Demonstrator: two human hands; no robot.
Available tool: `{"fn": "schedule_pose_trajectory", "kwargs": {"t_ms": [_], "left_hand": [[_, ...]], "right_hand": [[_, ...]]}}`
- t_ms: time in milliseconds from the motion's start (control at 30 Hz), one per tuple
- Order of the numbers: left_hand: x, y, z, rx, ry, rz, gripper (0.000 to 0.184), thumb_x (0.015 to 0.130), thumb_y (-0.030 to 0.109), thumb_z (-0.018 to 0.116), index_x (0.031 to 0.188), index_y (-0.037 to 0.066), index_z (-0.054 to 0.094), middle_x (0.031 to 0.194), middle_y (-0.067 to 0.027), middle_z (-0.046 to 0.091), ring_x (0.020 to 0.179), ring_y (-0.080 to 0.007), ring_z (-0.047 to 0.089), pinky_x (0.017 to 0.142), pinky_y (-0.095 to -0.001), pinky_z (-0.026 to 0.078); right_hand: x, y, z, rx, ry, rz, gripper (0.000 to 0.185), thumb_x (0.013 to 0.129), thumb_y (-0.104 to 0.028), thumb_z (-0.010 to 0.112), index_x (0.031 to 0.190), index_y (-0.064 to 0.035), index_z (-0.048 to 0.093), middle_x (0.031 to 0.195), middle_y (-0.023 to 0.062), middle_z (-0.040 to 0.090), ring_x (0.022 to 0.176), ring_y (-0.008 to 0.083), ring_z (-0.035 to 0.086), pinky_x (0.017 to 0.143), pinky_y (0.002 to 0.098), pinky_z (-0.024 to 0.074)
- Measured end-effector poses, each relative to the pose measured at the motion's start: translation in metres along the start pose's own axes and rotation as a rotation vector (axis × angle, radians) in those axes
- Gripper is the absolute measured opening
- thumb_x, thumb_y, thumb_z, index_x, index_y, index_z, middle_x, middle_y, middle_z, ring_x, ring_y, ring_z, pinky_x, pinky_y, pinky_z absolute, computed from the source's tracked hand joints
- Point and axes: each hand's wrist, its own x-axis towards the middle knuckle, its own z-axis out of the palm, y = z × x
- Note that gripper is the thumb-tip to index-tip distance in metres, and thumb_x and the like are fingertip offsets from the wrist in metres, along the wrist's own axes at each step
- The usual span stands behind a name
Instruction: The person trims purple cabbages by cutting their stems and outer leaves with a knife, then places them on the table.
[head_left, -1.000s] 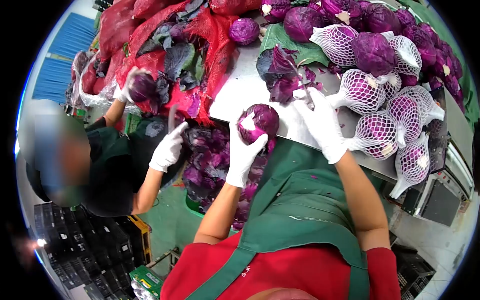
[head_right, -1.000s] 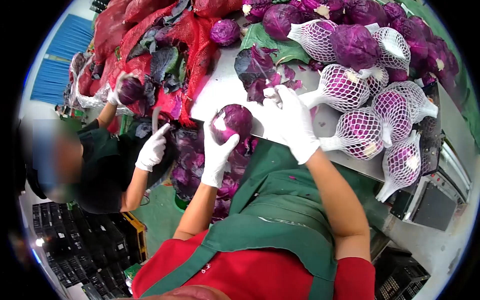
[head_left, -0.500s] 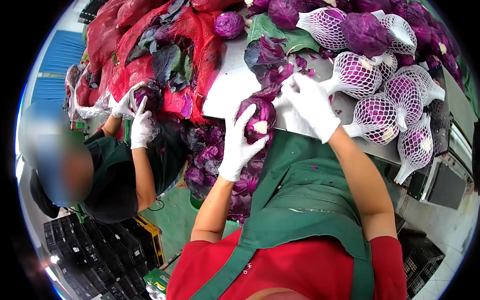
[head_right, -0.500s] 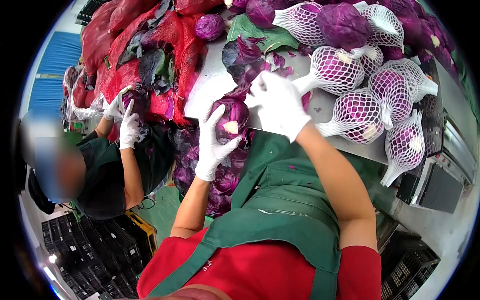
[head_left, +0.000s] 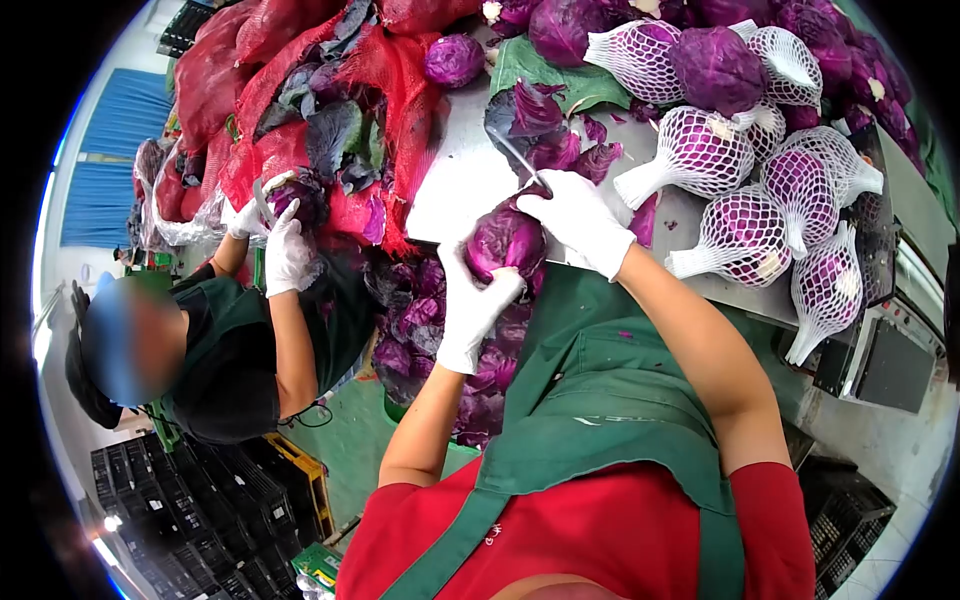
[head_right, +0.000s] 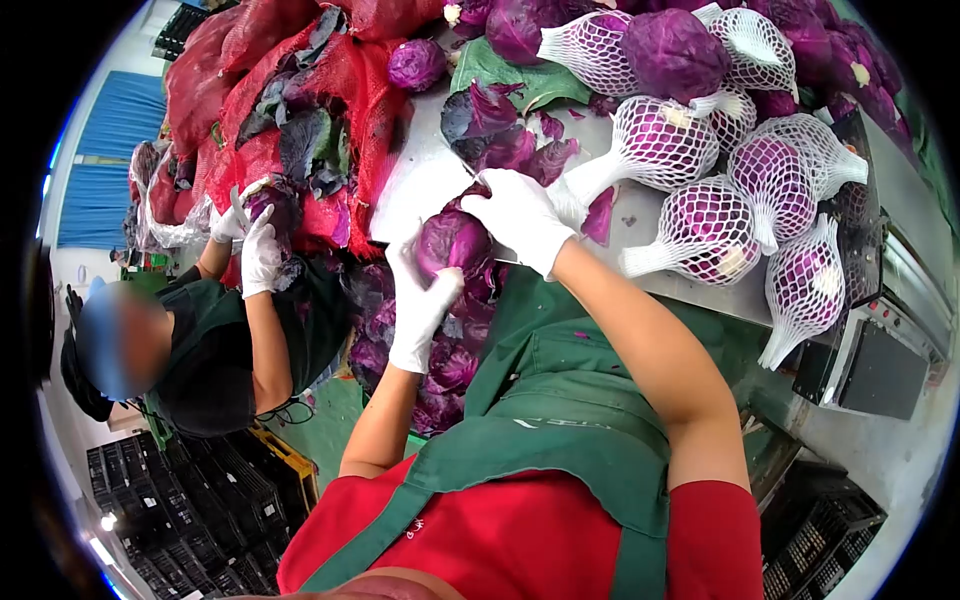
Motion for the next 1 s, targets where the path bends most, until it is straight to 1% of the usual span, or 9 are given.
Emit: {"fn": "schedule_pose_trajectory", "kwargs": {"t_ms": [67, 167, 267, 367, 467, 767, 867, 967, 1000], "left_hand": [[0.003, 0.001, 0.002, -0.141, 0.128, -0.159, 0.071, 0.085, 0.007, 0.069, 0.145, 0.005, 0.031, 0.143, -0.0183, 0.04, 0.094, -0.0183, 0.064, 0.062, -0.0259, 0.056], [0.008, 0.029, -0.004, -0.17, -0.028, -0.341, 0.082, 0.083, 0.01, 0.074, 0.149, 0.006, 0.027, 0.136, -0.0169, 0.046, 0.098, -0.0192, 0.063, 0.066, -0.0262, 0.057], [0.007, 0.027, -0.013, -0.228, -0.149, -0.435, 0.096, 0.074, 0.016, 0.085, 0.15, 0.004, 0.027, 0.139, -0.0187, 0.042, 0.12, -0.026, 0.054, 0.097, -0.0361, 0.052], [0.0, -0.003, -0.019, -0.209, -0.011, -0.127, 0.101, 0.069, 0.017, 0.088, 0.15, 0.005, 0.028, 0.138, -0.0167, 0.042, 0.123, -0.0259, 0.053, 0.102, -0.0378, 0.05], [-0.001, 0.007, -0.018, 0.231, 0.092, 0.155, 0.113, 0.064, 0.023, 0.091, 0.153, 0.005, 0.024, 0.143, -0.016, 0.039, 0.131, -0.027, 0.044, 0.112, -0.0414, 0.036], [-0.002, 0.0, -0.013, 0.619, 0.033, 0.456, 0.112, 0.059, 0.025, 0.093, 0.151, 0.009, 0.031, 0.138, -0.0216, 0.036, 0.126, -0.0411, 0.043, 0.107, -0.0468, 0.041], [0.0, 0.001, -0.016, 0.646, 0.045, 0.335, 0.112, 0.059, 0.025, 0.093, 0.151, 0.007, 0.031, 0.137, -0.0224, 0.036, 0.126, -0.0416, 0.043, 0.106, -0.0469, 0.041], [0.012, 0.001, -0.012, 0.643, -0.003, 0.32, 0.11, 0.06, 0.025, 0.092, 0.15, 0.004, 0.031, 0.135, -0.0251, 0.041, 0.127, -0.0414, 0.042, 0.106, -0.0468, 0.041], [0.015, 0.0, -0.01, 0.622, -0.018, 0.356, 0.109, 0.06, 0.025, 0.092, 0.149, 0.004, 0.032, 0.134, -0.0249, 0.042, 0.127, -0.0408, 0.042, 0.106, -0.0467, 0.04]], "right_hand": [[-0.006, -0.004, 0.003, -0.018, 0.015, -0.039, 0.044, 0.085, -0.035, 0.065, 0.107, 0.0026, 0.066, 0.108, 0.0247, 0.067, 0.103, 0.0395, 0.064, 0.091, 0.0448, 0.0485], [-0.007, 0.001, 0.001, 0.004, 0.059, -0.013, 0.043, 0.087, -0.035, 0.06, 0.108, 0.0015, 0.066, 0.104, 0.0239, 0.068, 0.1, 0.0389, 0.064, 0.09, 0.0448, 0.0487], [-0.01, 0.021, -0.015, -0.357, 0.273, -0.253, 0.041, 0.088, -0.035, 0.059, 0.111, -0.0028, 0.067, 0.1, 0.0223, 0.068, 0.097, 0.0367, 0.066, 0.089, 0.0456, 0.0494], [0.009, 0.039, -0.032, -0.309, 0.065, 0.092, 0.05, 0.086, -0.044, 0.063, 0.121, -0.0074, 0.063, 0.116, 0.0171, 0.064, 0.103, 0.0343, 0.064, 0.092, 0.0446, 0.0492], [-0.025, -0.005, -0.025, -0.179, 0.205, -0.1, 0.058, 0.084, -0.049, 0.066, 0.125, -0.0085, 0.06, 0.121, 0.016, 0.061, 0.107, 0.0339, 0.063, 0.094, 0.043, 0.0486], [-0.018, 0.003, -0.021, -0.524, 0.119, -0.27, 0.026, 0.093, -0.028, 0.051, 0.097, -0.0063, 0.065, 0.094, 0.0149, 0.067, 0.09, 0.033, 0.065, 0.08, 0.0446, 0.0511], [-0.01, 0.014, -0.023, -0.282, 0.159, 0.028, 0.031, 0.092, -0.033, 0.057, 0.106, -0.0065, 0.065, 0.098, 0.0121, 0.067, 0.092, 0.029, 0.066, 0.082, 0.0411, 0.0507], [-0.033, -0.013, -0.014, -0.067, -0.037, -0.234, 0.039, 0.085, -0.028, 0.072, 0.118, -0.0118, 0.063, 0.097, 0.0068, 0.065, 0.088, 0.0217, 0.064, 0.081, 0.0344, 0.0513], [-0.029, -0.009, -0.006, -0.167, -0.01, -0.385, 0.036, 0.084, -0.035, 0.071, 0.109, -0.0096, 0.063, 0.1, 0.0115, 0.066, 0.092, 0.0326, 0.065, 0.082, 0.0411, 0.0509]]}}
